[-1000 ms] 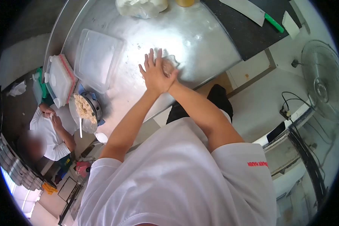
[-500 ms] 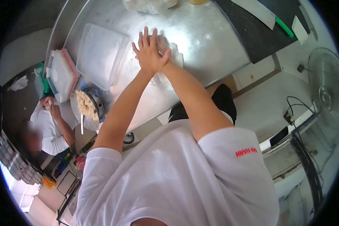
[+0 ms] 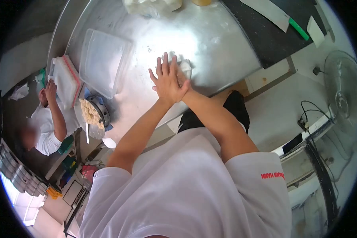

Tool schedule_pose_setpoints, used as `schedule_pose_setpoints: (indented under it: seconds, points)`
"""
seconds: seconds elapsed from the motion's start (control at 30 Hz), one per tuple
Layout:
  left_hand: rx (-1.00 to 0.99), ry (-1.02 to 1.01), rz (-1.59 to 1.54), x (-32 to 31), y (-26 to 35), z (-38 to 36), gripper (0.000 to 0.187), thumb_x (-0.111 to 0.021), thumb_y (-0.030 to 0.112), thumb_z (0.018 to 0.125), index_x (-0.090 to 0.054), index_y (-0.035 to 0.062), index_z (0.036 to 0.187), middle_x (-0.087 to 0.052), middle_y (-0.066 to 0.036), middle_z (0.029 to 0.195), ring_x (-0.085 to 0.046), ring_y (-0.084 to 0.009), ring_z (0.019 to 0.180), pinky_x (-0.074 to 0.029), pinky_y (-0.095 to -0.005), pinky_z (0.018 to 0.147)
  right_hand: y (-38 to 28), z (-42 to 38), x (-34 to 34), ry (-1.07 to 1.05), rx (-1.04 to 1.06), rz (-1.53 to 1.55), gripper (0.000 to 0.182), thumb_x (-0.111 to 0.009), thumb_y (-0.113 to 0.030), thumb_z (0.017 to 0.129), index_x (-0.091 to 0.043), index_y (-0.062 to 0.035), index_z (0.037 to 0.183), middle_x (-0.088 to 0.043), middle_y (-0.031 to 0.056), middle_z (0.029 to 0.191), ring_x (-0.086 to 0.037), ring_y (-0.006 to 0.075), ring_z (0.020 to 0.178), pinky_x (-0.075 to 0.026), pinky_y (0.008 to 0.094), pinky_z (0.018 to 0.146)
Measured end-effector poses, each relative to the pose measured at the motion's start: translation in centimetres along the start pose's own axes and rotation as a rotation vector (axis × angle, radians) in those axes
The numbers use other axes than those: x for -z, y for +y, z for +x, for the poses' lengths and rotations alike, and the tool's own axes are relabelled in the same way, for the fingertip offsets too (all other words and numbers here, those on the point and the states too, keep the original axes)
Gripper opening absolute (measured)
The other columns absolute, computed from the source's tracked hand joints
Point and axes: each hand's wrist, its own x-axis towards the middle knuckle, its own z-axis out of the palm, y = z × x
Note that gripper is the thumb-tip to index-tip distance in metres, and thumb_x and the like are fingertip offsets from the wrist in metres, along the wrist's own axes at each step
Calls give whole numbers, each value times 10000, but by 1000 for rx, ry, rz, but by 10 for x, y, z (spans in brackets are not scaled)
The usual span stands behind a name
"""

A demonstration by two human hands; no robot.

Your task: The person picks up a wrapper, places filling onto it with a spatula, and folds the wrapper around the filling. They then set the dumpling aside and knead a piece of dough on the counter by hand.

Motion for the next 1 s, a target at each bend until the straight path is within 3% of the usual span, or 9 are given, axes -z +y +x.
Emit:
schedule_pose_setpoints:
  seconds: [0.17,0.2,0.27,0.3,0.47,0.57,0.67,0.83,1.0]
  points:
    - [-81,78,32,-2,-25,12,955,-550,644,745,-334,138,1525,-224,-172,1602,-174,-436,1458,-59,-723,1082,-9,15,-36,81,-83,723,686,-419,-684,919,-382,-268,1463,-291,152,1527,-196,380,1432,-178,719,1081]
    - [-82,78,30,-1,-27,20,955,-550,644,745,-334,138,1525,-224,-172,1602,-174,-436,1458,-59,-723,1082,-4,24,-38,80,-84,721,686,-419,-684,919,-382,-268,1463,-291,152,1527,-196,380,1432,-178,719,1081]
    - [-95,167,17,2,-30,30,977,-429,710,789,-301,88,1531,-251,-179,1585,-157,-440,1453,-40,-712,1074,2,39,-19,70,-81,499,887,-538,-675,859,-297,-112,1500,-229,120,1569,-138,285,1464,-108,496,1204]
    - [-108,211,-5,5,-32,35,956,-436,692,798,-301,93,1531,-263,-174,1582,-190,-444,1444,-55,-711,1076,3,44,5,57,19,65,835,-588,-656,835,-416,-91,1424,-366,136,1512,-273,269,1420,-197,437,1187]
    - [-132,348,21,6,-38,33,884,-551,568,774,-344,120,1508,-294,-190,1566,-271,-426,1418,-109,-708,1088,1,59,15,-12,9,67,783,-589,-642,837,-451,-100,1385,-408,137,1462,-316,269,1387,-229,440,1163]
    - [-40,239,-15,12,-18,21,839,-600,439,815,-288,121,1526,-286,-202,1559,-369,-372,1366,-168,-664,1104,-3,45,21,-84,48,129,753,-590,-633,838,-471,-105,1362,-433,138,1432,-342,269,1367,-247,442,1149]
    - [-3,227,-157,27,15,-3,862,-626,404,801,-270,113,1531,-268,-208,1563,-366,-369,1369,-174,-647,1111,-4,4,25,-133,31,214,723,-591,-624,840,-492,-110,1338,-459,139,1403,-367,269,1347,-266,443,1135]
    - [-6,143,-38,-9,0,-22,947,-560,571,768,-264,105,1537,-243,-217,1571,-272,-448,1404,-124,-718,1069,-16,-19,15,-49,-37,269,674,-592,-609,842,-527,-118,1299,-501,141,1353,-410,268,1313,-298,446,1111]
    - [8,96,5,-5,-21,0,956,-524,618,768,-276,108,1538,-236,-213,1579,-234,-457,1424,-104,-721,1067,-12,3,-6,-23,-81,363,626,-593,-594,844,-561,-127,1259,-542,142,1304,-453,268,1280,-329,449,1087]
